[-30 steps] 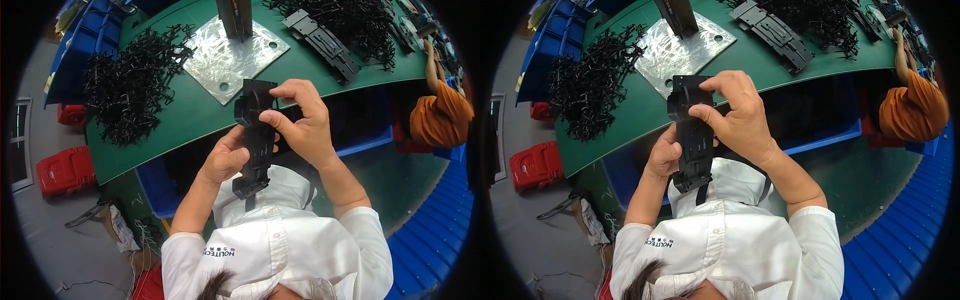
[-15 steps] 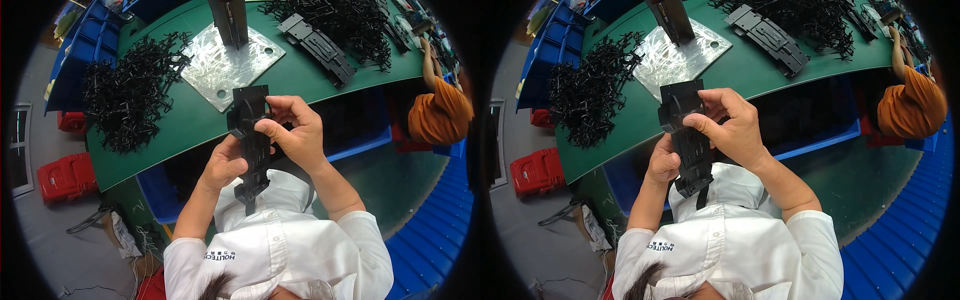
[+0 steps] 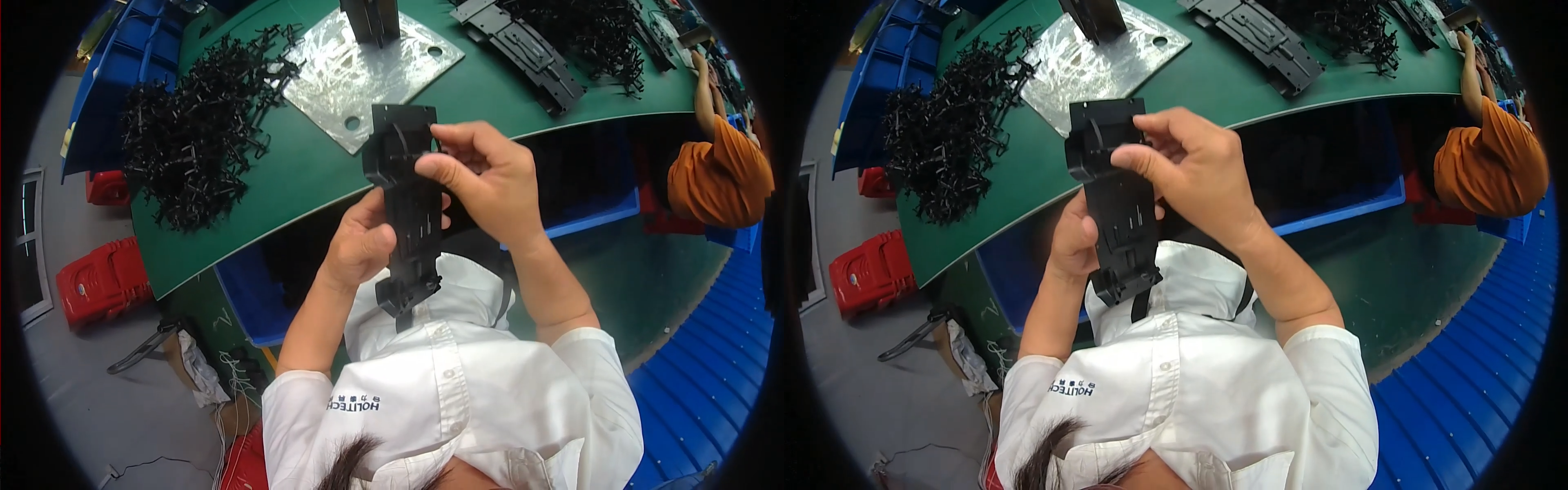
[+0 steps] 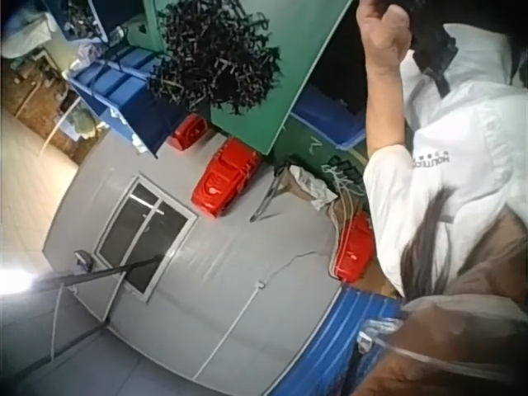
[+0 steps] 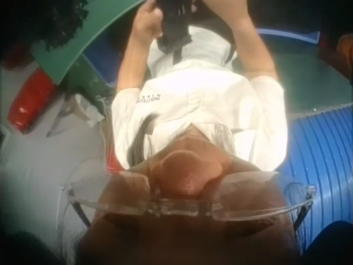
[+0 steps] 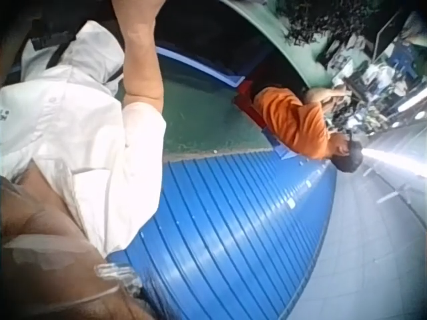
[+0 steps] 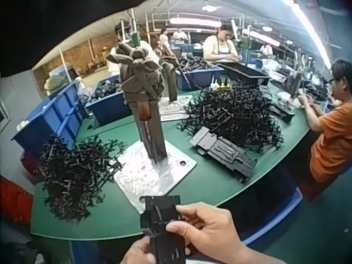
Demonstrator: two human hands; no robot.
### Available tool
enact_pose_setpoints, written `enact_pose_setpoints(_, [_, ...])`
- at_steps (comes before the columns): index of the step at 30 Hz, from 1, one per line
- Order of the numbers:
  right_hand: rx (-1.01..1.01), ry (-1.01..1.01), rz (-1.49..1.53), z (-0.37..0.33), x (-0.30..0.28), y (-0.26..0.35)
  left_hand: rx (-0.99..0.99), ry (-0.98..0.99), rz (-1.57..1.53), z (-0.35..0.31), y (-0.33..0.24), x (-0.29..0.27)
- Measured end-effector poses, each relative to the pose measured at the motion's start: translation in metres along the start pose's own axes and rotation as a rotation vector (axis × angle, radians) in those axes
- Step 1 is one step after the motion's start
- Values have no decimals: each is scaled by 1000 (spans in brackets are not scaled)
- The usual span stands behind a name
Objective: Assembling plastic components onto a toy car chassis and using a heat-staking press to secure them.
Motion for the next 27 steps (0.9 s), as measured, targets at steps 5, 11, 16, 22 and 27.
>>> enact_pose_setpoints(5, [160,96,-8,9,-4,-2,-25,-20,-45,2,1,4])
enact_pose_setpoints(11, [354,168,-93,16,-5,-9,-48,-79,-85,2,6,1])
enact_pose_setpoints(16, [400,159,-40,15,-3,-11,-33,-94,-58,2,5,1])
enact_pose_setpoints(22, [387,98,65,13,0,-17,-31,-93,-60,5,6,0])
enact_pose_setpoints(27, [349,102,69,12,0,-18,-32,-89,-73,6,8,-1])
Point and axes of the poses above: each hand's wrist, its own z-axis towards the middle knuckle, its own x-axis out of the palm, y = z × x, the point moved 3 cm from there along z, towards the middle knuckle, and after that the axes turned 5 degrees about -x, right-handed, at the moved point
